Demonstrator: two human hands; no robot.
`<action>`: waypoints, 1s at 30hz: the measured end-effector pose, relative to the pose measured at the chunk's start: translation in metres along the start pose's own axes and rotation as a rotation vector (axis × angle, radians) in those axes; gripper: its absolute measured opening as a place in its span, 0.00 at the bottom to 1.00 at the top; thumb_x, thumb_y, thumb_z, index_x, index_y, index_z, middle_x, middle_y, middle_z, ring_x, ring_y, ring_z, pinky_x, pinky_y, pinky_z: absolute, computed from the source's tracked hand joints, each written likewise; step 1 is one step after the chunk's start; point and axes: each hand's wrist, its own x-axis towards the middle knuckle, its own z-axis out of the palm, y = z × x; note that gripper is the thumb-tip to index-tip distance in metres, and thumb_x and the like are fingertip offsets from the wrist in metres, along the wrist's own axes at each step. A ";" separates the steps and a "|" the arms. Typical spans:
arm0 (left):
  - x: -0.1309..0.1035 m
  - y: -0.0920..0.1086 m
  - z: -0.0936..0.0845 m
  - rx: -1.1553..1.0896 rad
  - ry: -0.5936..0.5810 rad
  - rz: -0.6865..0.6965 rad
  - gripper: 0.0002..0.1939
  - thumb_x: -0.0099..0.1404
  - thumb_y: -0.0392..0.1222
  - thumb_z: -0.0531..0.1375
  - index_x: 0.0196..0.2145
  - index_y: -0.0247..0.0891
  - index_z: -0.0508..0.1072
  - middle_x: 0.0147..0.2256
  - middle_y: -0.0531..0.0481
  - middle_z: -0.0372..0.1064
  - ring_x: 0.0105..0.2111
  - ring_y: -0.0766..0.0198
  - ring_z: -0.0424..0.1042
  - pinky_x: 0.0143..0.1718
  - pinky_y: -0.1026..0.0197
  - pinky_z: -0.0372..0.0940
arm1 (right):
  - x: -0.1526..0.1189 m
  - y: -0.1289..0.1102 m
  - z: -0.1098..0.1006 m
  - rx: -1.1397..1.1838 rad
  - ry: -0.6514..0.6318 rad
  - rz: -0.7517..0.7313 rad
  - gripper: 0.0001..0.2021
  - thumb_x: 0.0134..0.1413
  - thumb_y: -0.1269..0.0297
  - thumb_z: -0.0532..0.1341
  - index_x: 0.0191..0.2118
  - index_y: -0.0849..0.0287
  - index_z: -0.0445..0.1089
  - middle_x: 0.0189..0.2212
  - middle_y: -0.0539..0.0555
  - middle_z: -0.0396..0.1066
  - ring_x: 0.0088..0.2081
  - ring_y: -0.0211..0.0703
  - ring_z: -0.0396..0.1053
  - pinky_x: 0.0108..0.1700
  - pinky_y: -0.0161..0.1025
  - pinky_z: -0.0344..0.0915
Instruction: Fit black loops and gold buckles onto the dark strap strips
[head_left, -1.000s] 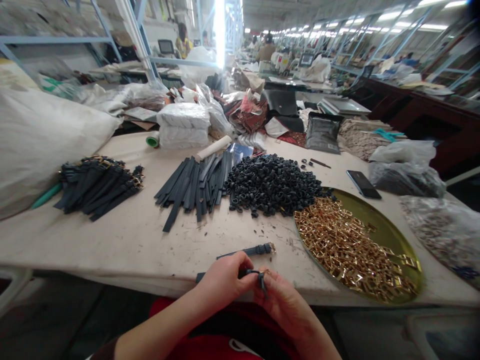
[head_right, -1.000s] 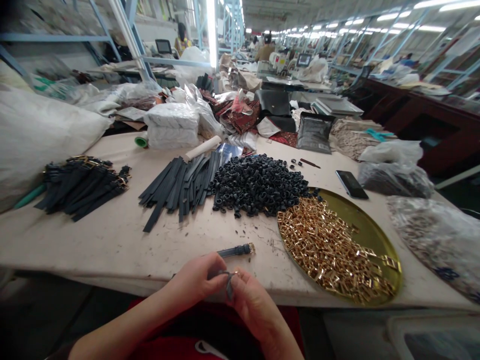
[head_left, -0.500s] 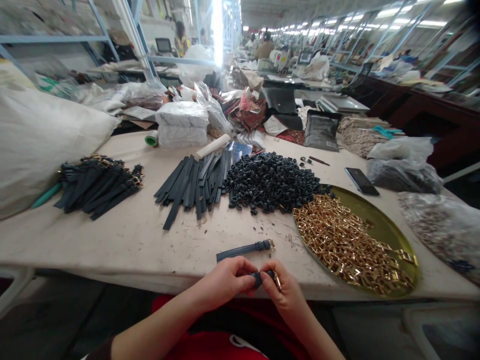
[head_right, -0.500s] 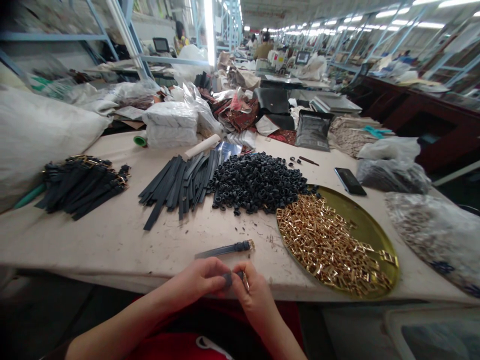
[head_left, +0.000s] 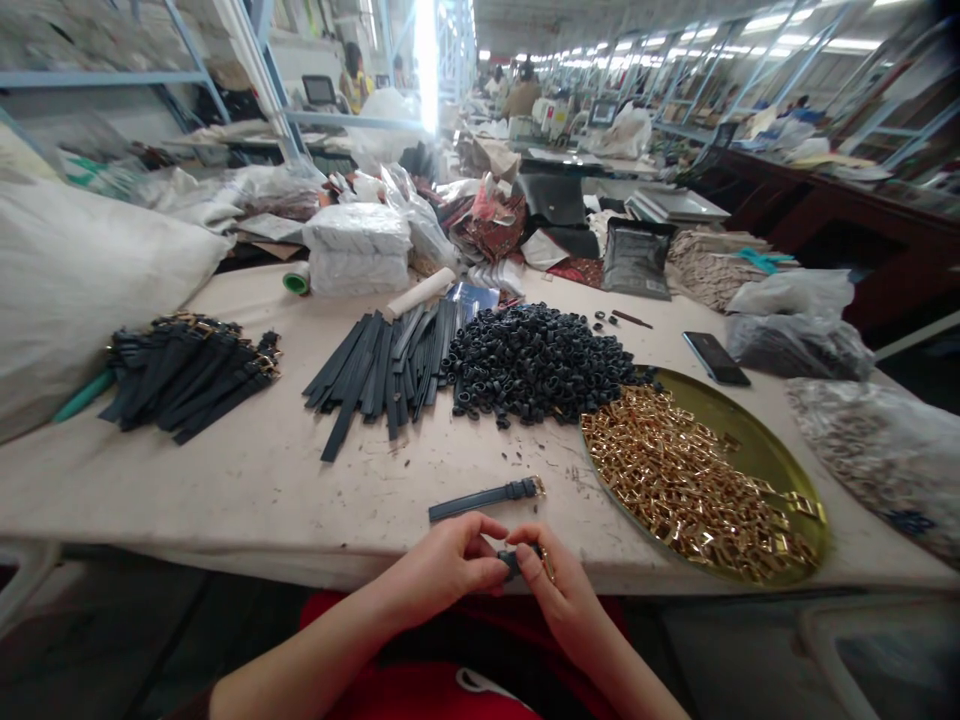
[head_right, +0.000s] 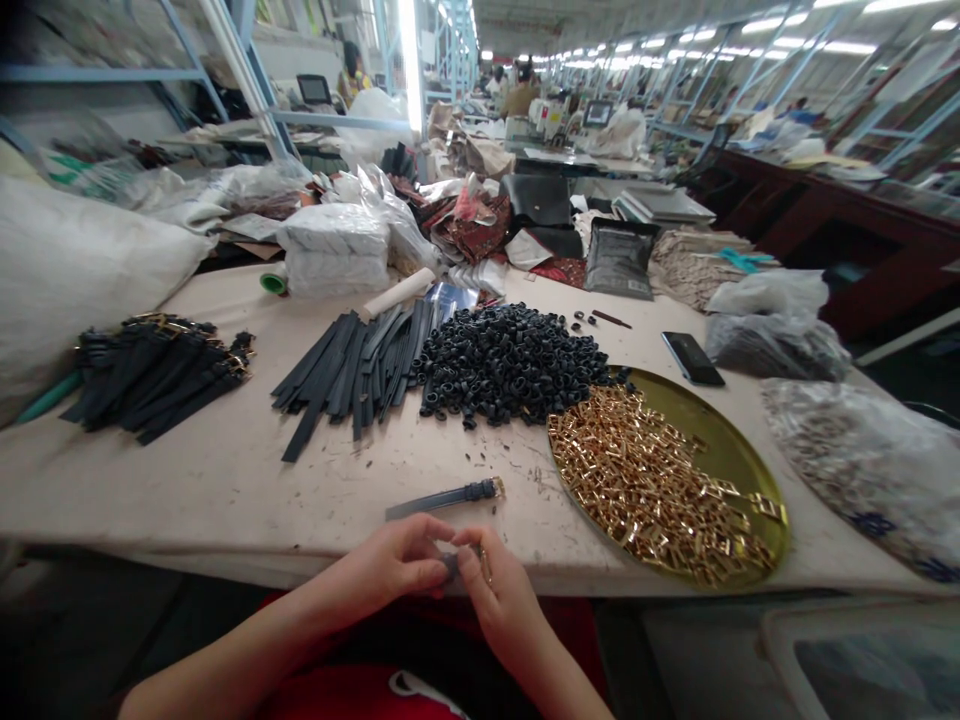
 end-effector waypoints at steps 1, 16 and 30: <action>-0.001 0.001 -0.002 0.055 0.005 0.006 0.20 0.52 0.40 0.57 0.44 0.35 0.64 0.24 0.54 0.70 0.25 0.66 0.67 0.25 0.66 0.58 | 0.000 0.001 0.003 0.014 0.031 -0.003 0.13 0.57 0.56 0.47 0.40 0.57 0.62 0.33 0.52 0.68 0.35 0.40 0.65 0.35 0.35 0.59; 0.045 0.019 -0.039 0.815 0.363 0.217 0.11 0.58 0.43 0.53 0.37 0.38 0.68 0.31 0.50 0.71 0.31 0.63 0.69 0.30 0.65 0.59 | 0.076 -0.006 -0.014 -0.490 0.244 -0.271 0.12 0.55 0.62 0.48 0.36 0.57 0.68 0.35 0.57 0.69 0.40 0.48 0.65 0.43 0.44 0.60; 0.076 0.056 -0.124 1.277 0.752 0.012 0.11 0.56 0.27 0.49 0.32 0.25 0.69 0.34 0.32 0.68 0.35 0.53 0.68 0.36 0.56 0.56 | 0.079 0.019 -0.008 -0.464 0.288 -0.310 0.11 0.55 0.61 0.52 0.39 0.57 0.67 0.38 0.56 0.70 0.42 0.47 0.65 0.47 0.48 0.61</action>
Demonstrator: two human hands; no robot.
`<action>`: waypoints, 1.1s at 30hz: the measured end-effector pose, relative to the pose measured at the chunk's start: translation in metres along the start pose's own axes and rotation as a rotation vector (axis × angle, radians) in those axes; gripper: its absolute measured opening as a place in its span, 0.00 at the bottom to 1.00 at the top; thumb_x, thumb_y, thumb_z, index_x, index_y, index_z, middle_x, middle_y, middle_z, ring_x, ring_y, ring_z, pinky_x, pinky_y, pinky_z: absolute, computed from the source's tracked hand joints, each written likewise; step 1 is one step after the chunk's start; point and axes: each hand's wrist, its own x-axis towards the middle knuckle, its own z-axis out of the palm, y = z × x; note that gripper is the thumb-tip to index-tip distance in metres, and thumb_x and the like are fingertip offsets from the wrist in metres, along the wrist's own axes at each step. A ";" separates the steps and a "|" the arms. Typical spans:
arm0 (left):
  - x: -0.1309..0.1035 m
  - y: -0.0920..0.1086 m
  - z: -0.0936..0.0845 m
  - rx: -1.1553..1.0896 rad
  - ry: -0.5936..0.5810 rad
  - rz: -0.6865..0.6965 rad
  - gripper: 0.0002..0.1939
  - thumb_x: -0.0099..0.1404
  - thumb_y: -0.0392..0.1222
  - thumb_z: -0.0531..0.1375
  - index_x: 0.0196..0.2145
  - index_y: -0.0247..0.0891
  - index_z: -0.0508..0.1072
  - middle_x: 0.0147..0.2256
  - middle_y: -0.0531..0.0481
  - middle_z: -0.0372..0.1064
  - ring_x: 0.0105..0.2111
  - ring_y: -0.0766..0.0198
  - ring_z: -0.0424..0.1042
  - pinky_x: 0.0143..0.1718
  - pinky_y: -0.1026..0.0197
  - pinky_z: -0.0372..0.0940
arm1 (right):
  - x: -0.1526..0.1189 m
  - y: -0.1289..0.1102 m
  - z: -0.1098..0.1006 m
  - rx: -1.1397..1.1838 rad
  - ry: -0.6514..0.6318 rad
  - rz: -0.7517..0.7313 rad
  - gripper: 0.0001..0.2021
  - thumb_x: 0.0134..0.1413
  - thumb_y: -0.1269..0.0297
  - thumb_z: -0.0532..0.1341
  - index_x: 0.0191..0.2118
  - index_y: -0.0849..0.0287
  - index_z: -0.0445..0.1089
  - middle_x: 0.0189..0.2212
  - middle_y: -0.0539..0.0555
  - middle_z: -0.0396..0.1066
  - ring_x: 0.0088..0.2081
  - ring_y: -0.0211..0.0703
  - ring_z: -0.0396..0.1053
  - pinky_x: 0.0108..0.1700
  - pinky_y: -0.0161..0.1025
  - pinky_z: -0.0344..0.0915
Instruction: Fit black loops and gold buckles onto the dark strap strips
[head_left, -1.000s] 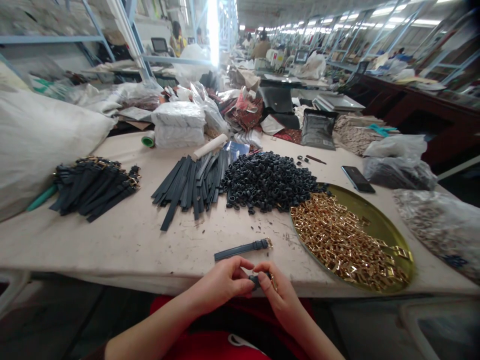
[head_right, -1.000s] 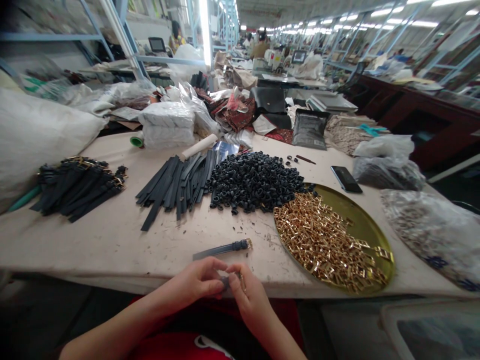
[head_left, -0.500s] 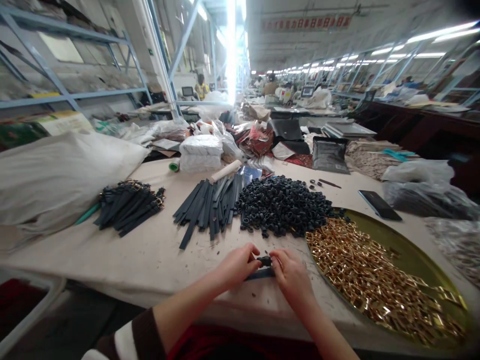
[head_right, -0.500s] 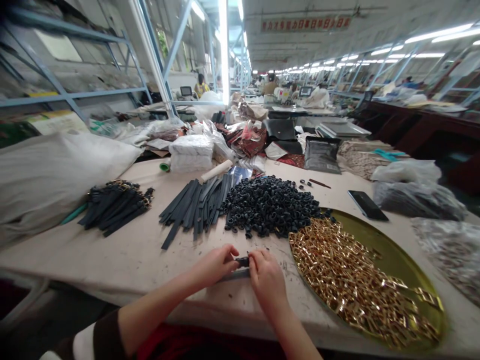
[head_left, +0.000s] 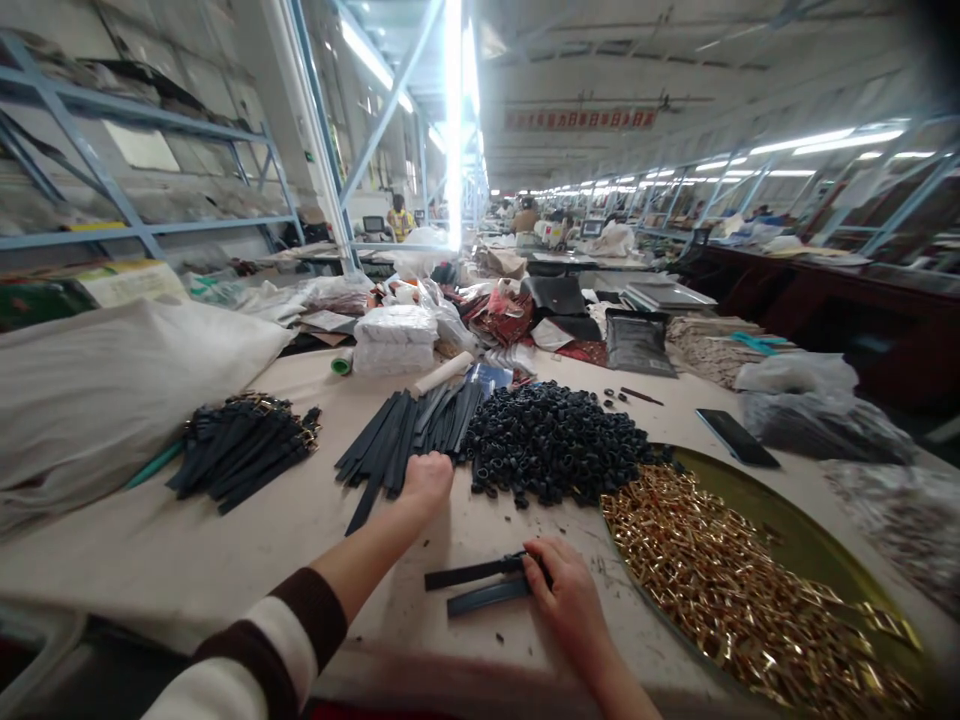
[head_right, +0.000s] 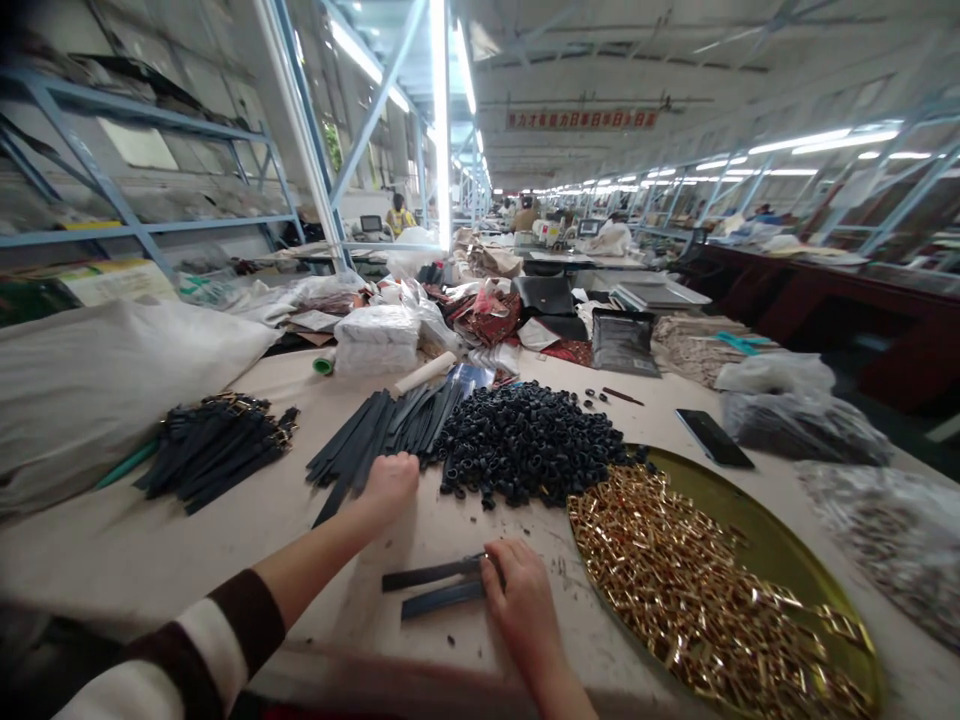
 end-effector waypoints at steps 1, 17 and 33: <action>-0.004 -0.003 -0.003 0.012 0.012 -0.002 0.10 0.57 0.28 0.48 0.32 0.26 0.69 0.33 0.33 0.68 0.35 0.54 0.68 0.35 0.56 0.56 | -0.001 0.001 -0.001 0.001 0.024 0.001 0.11 0.54 0.61 0.52 0.40 0.57 0.67 0.39 0.57 0.70 0.43 0.47 0.65 0.47 0.48 0.61; -0.116 0.047 -0.033 -0.648 0.037 0.413 0.19 0.57 0.49 0.56 0.45 0.38 0.65 0.44 0.44 0.65 0.44 0.56 0.63 0.45 0.57 0.57 | -0.009 -0.073 -0.014 0.619 0.068 0.076 0.11 0.53 0.62 0.54 0.41 0.56 0.65 0.37 0.55 0.69 0.40 0.42 0.67 0.42 0.39 0.65; -0.105 0.028 -0.007 -1.723 -0.760 -0.447 0.12 0.49 0.35 0.56 0.34 0.31 0.67 0.30 0.46 0.70 0.25 0.70 0.69 0.24 0.70 0.62 | 0.083 -0.002 0.006 -0.171 -0.071 0.156 0.07 0.50 0.66 0.54 0.27 0.60 0.67 0.30 0.57 0.65 0.31 0.43 0.64 0.35 0.39 0.57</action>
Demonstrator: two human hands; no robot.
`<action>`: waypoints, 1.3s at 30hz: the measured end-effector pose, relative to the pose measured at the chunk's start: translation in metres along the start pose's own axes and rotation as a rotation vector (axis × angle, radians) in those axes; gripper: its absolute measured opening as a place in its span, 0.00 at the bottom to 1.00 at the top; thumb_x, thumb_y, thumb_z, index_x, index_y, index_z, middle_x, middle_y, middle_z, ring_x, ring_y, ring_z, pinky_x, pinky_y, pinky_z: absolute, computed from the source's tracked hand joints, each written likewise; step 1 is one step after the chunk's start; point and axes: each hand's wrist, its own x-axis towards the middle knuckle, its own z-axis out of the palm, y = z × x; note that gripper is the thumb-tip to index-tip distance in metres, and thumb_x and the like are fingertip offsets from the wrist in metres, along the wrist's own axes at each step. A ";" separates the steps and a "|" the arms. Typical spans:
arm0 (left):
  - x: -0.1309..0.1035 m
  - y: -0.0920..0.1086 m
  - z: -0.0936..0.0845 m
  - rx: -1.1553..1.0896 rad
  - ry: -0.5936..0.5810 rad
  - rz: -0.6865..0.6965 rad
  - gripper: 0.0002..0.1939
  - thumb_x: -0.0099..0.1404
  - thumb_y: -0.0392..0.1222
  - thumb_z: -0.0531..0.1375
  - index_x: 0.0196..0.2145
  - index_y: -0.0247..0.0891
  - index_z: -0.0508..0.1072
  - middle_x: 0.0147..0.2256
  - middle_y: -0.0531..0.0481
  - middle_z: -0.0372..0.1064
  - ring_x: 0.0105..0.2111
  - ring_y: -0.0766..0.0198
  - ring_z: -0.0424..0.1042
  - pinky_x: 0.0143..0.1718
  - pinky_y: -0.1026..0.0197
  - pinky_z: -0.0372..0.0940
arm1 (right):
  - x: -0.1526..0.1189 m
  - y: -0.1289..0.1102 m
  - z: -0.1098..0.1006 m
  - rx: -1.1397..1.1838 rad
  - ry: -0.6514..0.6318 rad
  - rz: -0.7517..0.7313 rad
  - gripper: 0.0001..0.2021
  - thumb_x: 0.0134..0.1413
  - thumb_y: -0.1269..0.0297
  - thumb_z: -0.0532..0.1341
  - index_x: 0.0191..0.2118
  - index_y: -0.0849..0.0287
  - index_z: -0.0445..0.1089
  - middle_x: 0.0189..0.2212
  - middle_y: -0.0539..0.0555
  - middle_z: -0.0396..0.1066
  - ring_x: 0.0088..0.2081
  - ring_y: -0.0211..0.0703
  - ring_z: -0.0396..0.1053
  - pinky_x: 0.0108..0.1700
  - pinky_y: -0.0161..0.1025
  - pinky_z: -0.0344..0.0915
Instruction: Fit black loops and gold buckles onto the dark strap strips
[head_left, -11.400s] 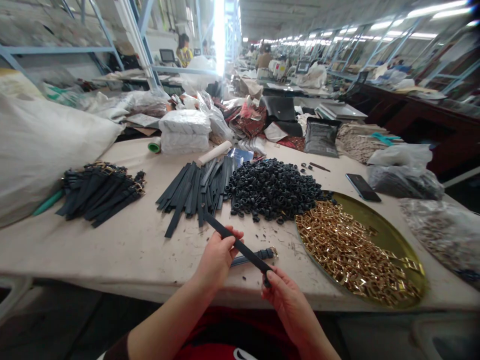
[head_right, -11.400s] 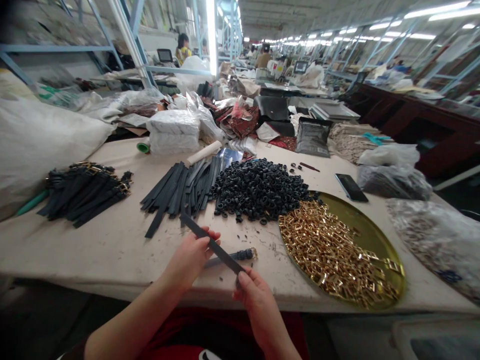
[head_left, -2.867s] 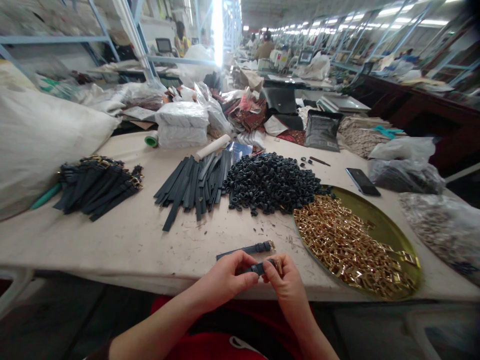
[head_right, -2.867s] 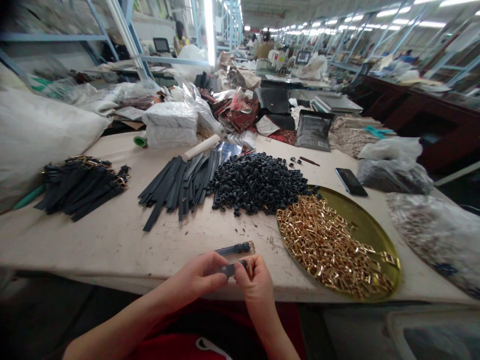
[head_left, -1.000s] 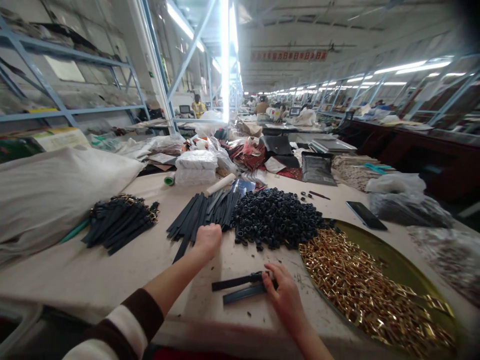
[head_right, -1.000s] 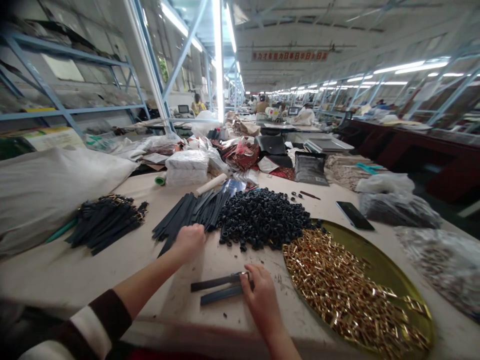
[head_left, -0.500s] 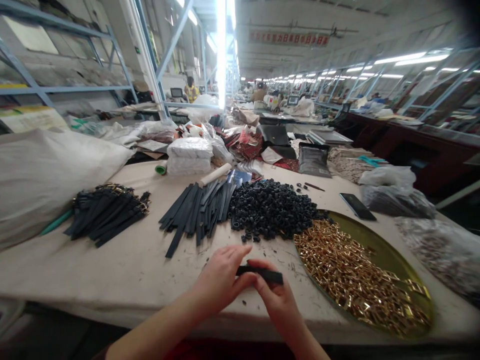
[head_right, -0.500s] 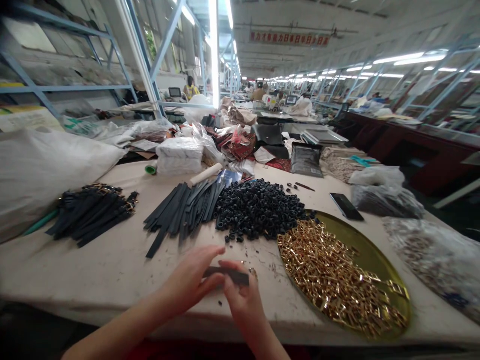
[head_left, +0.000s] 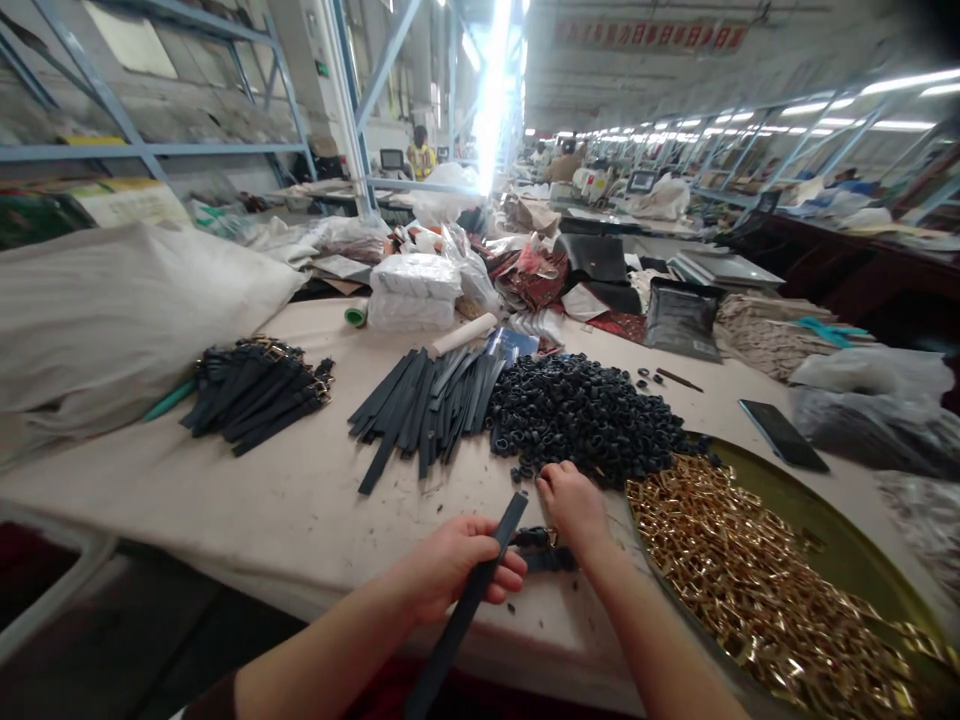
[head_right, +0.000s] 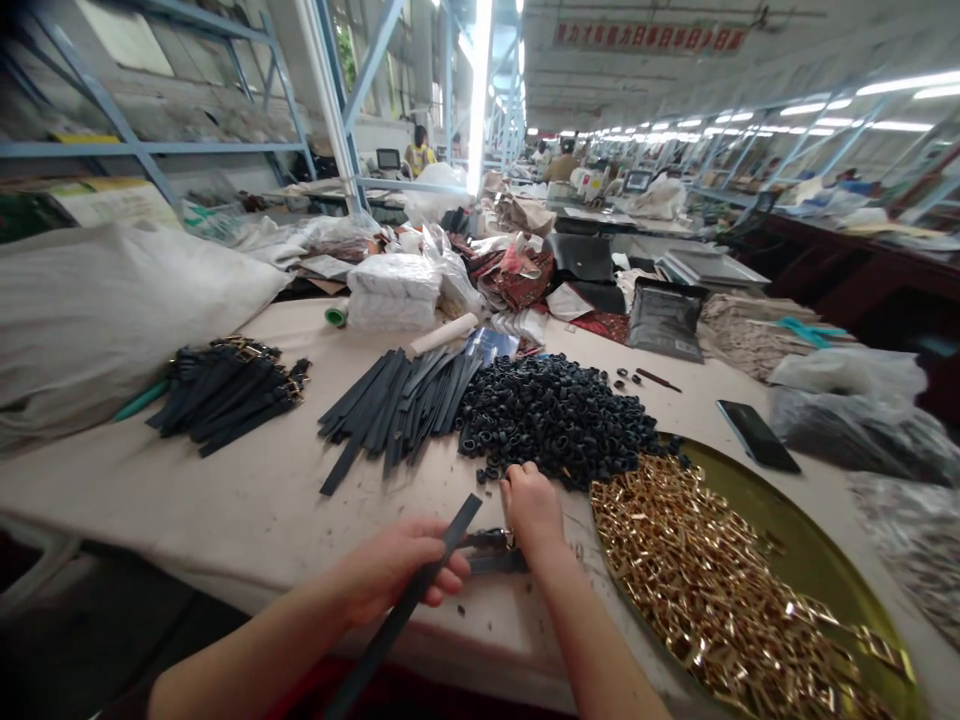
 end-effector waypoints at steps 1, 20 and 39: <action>-0.001 0.000 0.000 -0.008 0.002 -0.008 0.12 0.49 0.35 0.57 0.34 0.30 0.67 0.31 0.45 0.70 0.25 0.69 0.69 0.23 0.69 0.62 | 0.000 0.000 0.000 0.006 -0.003 -0.004 0.06 0.49 0.67 0.54 0.27 0.60 0.67 0.30 0.56 0.65 0.32 0.43 0.64 0.35 0.39 0.57; 0.010 -0.020 0.023 0.921 0.135 0.373 0.12 0.59 0.45 0.48 0.24 0.36 0.64 0.18 0.57 0.57 0.18 0.70 0.57 0.19 0.67 0.46 | -0.098 -0.011 -0.026 1.487 -0.117 0.643 0.17 0.35 0.60 0.68 0.34 0.58 0.69 0.30 0.47 0.70 0.26 0.28 0.66 0.33 0.30 0.65; -0.004 -0.010 0.028 1.337 -0.024 0.325 0.13 0.58 0.43 0.49 0.24 0.39 0.70 0.22 0.53 0.66 0.22 0.66 0.62 0.22 0.66 0.46 | -0.120 0.002 -0.047 1.227 -0.333 0.417 0.13 0.40 0.58 0.65 0.30 0.61 0.68 0.19 0.46 0.67 0.21 0.32 0.64 0.29 0.32 0.59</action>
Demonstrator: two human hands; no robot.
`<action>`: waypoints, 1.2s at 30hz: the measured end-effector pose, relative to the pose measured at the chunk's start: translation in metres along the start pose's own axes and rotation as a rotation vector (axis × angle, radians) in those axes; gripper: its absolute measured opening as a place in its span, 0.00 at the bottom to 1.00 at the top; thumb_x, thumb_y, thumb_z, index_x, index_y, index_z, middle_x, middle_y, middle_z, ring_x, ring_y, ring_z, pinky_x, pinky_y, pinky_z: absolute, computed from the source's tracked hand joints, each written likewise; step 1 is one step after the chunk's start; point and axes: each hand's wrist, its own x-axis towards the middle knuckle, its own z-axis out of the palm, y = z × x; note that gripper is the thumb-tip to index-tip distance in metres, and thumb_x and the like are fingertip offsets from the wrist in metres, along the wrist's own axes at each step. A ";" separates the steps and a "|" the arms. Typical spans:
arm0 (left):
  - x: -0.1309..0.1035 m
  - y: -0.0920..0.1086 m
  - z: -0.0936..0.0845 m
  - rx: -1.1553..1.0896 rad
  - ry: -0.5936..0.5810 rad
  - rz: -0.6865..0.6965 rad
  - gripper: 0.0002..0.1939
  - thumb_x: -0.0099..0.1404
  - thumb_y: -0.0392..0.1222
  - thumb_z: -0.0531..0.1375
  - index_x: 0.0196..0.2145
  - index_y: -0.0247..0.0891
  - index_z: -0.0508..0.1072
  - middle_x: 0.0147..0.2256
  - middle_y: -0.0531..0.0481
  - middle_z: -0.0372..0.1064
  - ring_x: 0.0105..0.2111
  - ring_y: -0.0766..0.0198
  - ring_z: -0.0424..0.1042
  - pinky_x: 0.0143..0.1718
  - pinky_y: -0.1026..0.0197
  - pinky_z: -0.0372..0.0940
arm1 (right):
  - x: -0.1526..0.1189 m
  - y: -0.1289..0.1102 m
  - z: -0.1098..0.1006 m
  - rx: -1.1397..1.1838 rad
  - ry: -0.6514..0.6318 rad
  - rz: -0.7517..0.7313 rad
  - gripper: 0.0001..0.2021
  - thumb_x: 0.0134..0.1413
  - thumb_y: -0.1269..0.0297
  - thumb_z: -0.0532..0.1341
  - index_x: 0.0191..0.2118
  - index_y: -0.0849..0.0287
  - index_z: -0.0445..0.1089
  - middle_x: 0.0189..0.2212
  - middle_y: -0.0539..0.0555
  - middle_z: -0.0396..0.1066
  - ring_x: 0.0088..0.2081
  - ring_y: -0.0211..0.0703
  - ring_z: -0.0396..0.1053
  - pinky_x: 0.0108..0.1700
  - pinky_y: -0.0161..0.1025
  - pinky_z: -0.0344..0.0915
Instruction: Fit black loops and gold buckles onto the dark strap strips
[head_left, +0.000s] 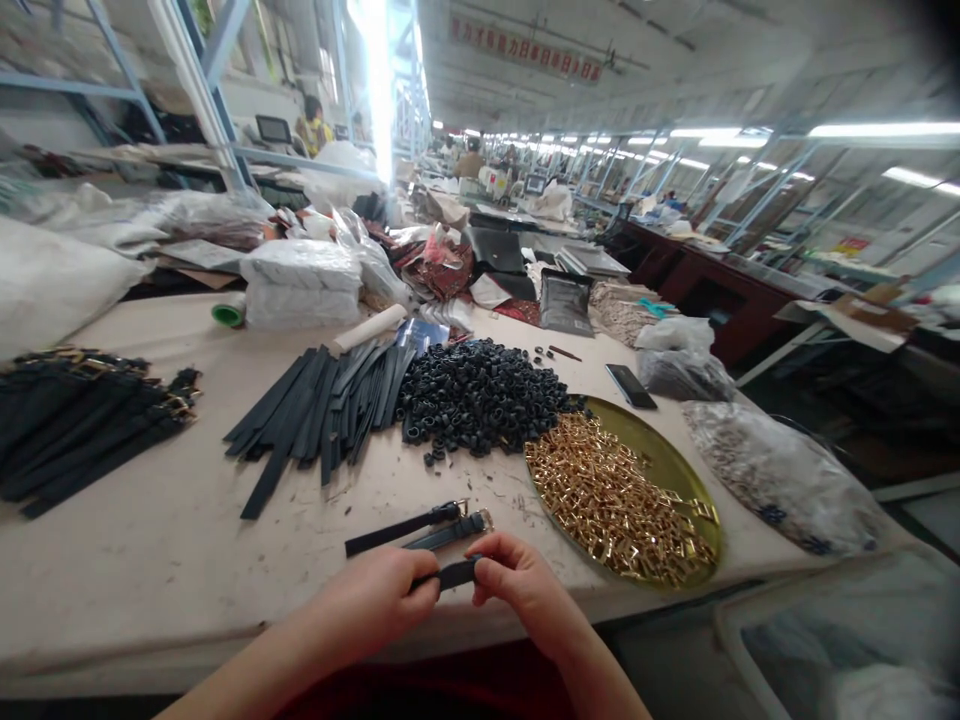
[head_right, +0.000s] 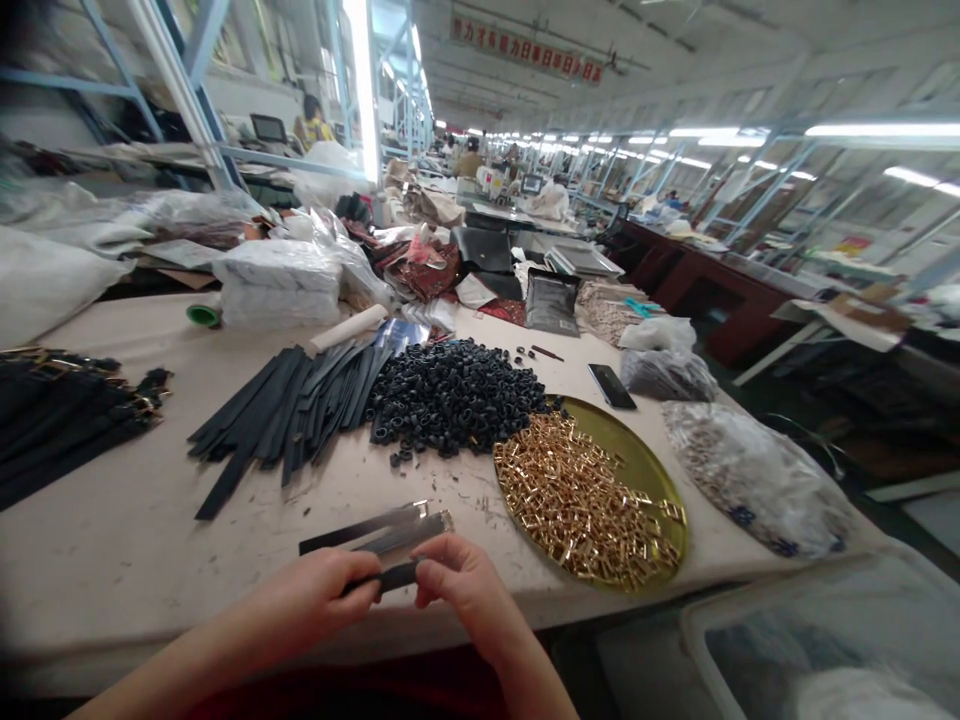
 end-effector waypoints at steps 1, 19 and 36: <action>0.000 0.000 0.000 -0.003 -0.005 -0.002 0.13 0.58 0.43 0.49 0.24 0.39 0.70 0.22 0.53 0.66 0.22 0.66 0.62 0.22 0.66 0.46 | 0.000 0.001 0.001 0.002 0.009 0.002 0.13 0.41 0.58 0.64 0.31 0.61 0.68 0.19 0.46 0.66 0.21 0.32 0.64 0.29 0.32 0.59; 0.006 0.004 0.019 -0.620 0.005 0.075 0.25 0.61 0.46 0.48 0.56 0.39 0.53 0.22 0.56 0.58 0.20 0.69 0.56 0.22 0.68 0.53 | 0.009 0.005 0.007 -0.037 0.016 -0.095 0.16 0.43 0.52 0.61 0.32 0.61 0.66 0.24 0.49 0.66 0.23 0.33 0.62 0.27 0.33 0.61; 0.024 0.008 0.017 -0.715 0.223 -0.029 0.07 0.56 0.44 0.46 0.26 0.39 0.58 0.15 0.61 0.48 0.15 0.70 0.49 0.18 0.67 0.47 | 0.019 -0.063 -0.071 -0.700 0.319 -0.234 0.14 0.50 0.53 0.54 0.30 0.60 0.64 0.26 0.52 0.69 0.26 0.38 0.64 0.31 0.37 0.61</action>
